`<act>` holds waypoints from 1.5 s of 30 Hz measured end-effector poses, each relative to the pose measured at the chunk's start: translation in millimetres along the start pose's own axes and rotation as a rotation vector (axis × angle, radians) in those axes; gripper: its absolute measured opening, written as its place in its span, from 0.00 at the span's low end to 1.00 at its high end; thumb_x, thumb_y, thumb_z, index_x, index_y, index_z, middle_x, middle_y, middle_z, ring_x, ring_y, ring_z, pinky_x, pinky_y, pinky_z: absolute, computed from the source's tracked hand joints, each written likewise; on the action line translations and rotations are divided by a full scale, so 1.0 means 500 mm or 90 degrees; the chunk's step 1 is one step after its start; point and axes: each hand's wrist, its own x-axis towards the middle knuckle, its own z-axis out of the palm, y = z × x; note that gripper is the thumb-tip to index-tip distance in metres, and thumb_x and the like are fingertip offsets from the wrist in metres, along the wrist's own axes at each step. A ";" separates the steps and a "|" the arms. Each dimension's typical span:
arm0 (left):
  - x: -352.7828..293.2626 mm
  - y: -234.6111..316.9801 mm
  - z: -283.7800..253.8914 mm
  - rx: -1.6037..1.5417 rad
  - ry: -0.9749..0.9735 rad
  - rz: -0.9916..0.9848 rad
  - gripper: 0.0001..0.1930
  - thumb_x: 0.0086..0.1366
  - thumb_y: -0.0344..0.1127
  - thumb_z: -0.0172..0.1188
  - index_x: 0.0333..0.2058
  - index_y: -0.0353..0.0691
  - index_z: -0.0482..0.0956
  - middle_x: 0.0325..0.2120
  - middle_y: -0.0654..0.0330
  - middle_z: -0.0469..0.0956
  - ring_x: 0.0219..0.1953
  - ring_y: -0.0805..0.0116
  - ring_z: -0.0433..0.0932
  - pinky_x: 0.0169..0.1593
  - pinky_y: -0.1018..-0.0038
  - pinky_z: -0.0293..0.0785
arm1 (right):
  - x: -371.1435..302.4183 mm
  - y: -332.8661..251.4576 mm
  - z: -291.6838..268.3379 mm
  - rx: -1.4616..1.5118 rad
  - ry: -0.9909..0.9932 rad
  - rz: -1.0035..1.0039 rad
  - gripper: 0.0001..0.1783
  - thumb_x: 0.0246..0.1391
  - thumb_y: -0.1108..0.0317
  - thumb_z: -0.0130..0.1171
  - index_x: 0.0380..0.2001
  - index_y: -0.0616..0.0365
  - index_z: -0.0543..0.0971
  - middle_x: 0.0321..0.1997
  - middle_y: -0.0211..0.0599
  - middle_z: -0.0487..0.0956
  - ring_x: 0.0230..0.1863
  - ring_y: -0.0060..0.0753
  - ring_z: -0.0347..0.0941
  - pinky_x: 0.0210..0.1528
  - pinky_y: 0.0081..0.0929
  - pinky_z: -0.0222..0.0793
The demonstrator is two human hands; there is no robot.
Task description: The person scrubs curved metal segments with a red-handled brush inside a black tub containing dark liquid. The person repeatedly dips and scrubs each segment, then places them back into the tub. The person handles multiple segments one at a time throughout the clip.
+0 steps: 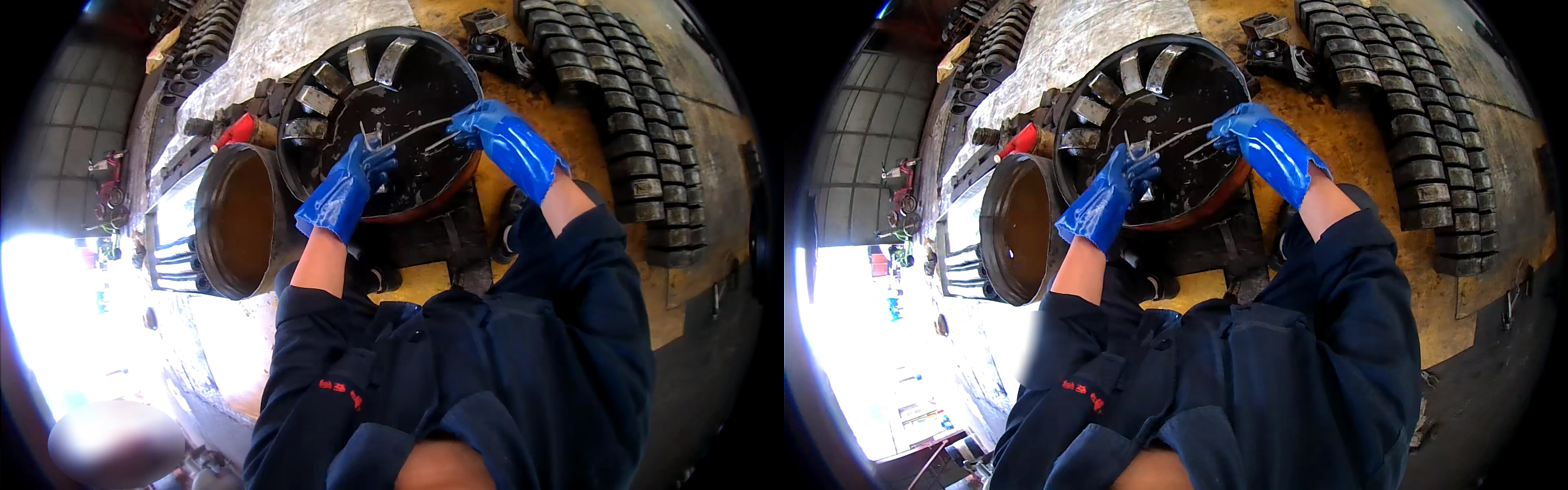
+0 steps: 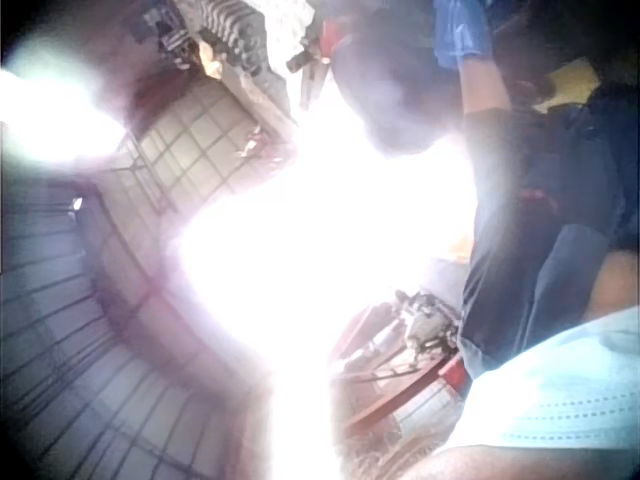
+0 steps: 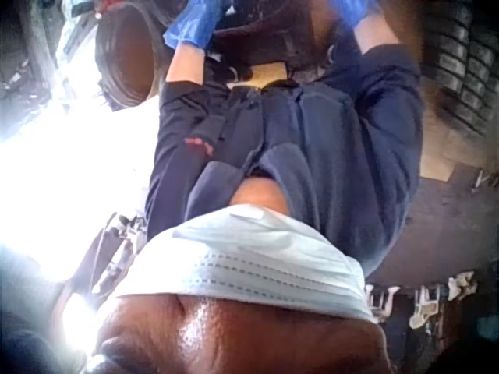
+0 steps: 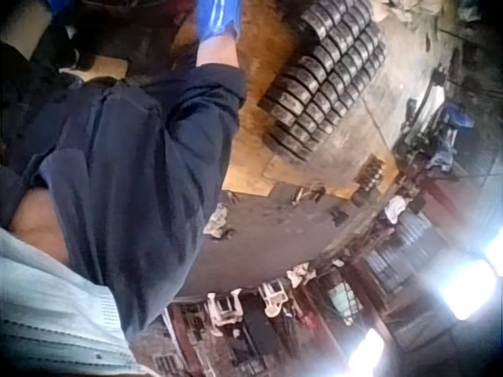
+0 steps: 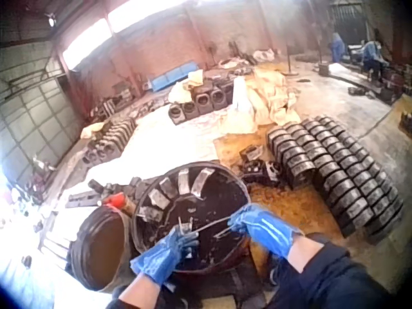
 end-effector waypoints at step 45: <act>0.018 -0.033 -0.097 0.678 0.233 0.056 0.44 0.59 0.54 0.70 0.65 0.27 0.67 0.58 0.35 0.78 0.63 0.42 0.77 0.65 0.60 0.72 | 0.126 0.086 0.290 -0.951 -0.099 0.123 0.18 0.68 0.61 0.55 0.54 0.52 0.86 0.57 0.44 0.86 0.60 0.50 0.82 0.61 0.49 0.77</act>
